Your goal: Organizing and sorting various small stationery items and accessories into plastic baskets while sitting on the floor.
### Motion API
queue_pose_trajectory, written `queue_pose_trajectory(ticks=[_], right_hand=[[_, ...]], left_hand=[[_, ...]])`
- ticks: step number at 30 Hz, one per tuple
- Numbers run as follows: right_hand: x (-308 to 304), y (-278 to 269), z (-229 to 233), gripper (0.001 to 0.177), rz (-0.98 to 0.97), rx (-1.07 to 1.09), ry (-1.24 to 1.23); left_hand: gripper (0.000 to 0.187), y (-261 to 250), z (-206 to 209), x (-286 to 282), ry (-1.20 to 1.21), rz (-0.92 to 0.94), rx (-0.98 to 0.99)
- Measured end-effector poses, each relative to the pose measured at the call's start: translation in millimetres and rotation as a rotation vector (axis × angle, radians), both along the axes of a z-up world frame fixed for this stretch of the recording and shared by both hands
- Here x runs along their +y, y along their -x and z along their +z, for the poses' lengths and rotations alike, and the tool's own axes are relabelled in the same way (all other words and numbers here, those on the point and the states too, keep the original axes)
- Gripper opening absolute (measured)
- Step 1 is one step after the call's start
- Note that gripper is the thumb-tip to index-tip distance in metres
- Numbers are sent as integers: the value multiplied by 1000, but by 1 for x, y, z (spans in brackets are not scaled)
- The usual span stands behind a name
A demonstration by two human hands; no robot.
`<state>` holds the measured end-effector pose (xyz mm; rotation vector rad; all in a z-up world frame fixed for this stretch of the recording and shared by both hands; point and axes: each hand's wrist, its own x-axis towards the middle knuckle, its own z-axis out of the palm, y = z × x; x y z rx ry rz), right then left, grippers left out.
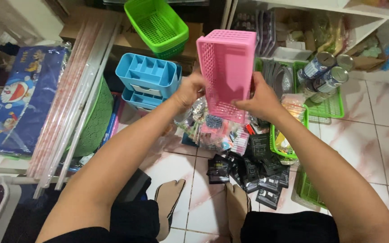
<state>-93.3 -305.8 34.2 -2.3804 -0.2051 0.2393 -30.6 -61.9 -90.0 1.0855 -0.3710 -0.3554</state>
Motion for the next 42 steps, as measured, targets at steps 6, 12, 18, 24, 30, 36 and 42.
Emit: queue_pose_trajectory(ticks=[6, 12, 18, 24, 30, 36, 42], right_hand=[[41, 20, 1, 91, 39, 216, -246], [36, -2, -48, 63, 162, 273, -299], [52, 6, -69, 34, -56, 395, -163], [31, -38, -128, 26, -10, -85, -74], [41, -34, -78, 25, -244, 33, -231], [45, -53, -88, 24, -190, -105, -212], [51, -57, -82, 21, -219, -47, -189]], left_hand=[[72, 22, 59, 11, 383, 145, 147], [60, 24, 19, 35, -455, 463, 12], [67, 53, 24, 52, -710, 301, 21], [46, 20, 1, 69, -612, 216, 246], [20, 21, 13, 115, -1410, 464, -454], [16, 38, -21, 124, -1828, 208, -486], [23, 39, 20, 123, -1744, 750, -944]])
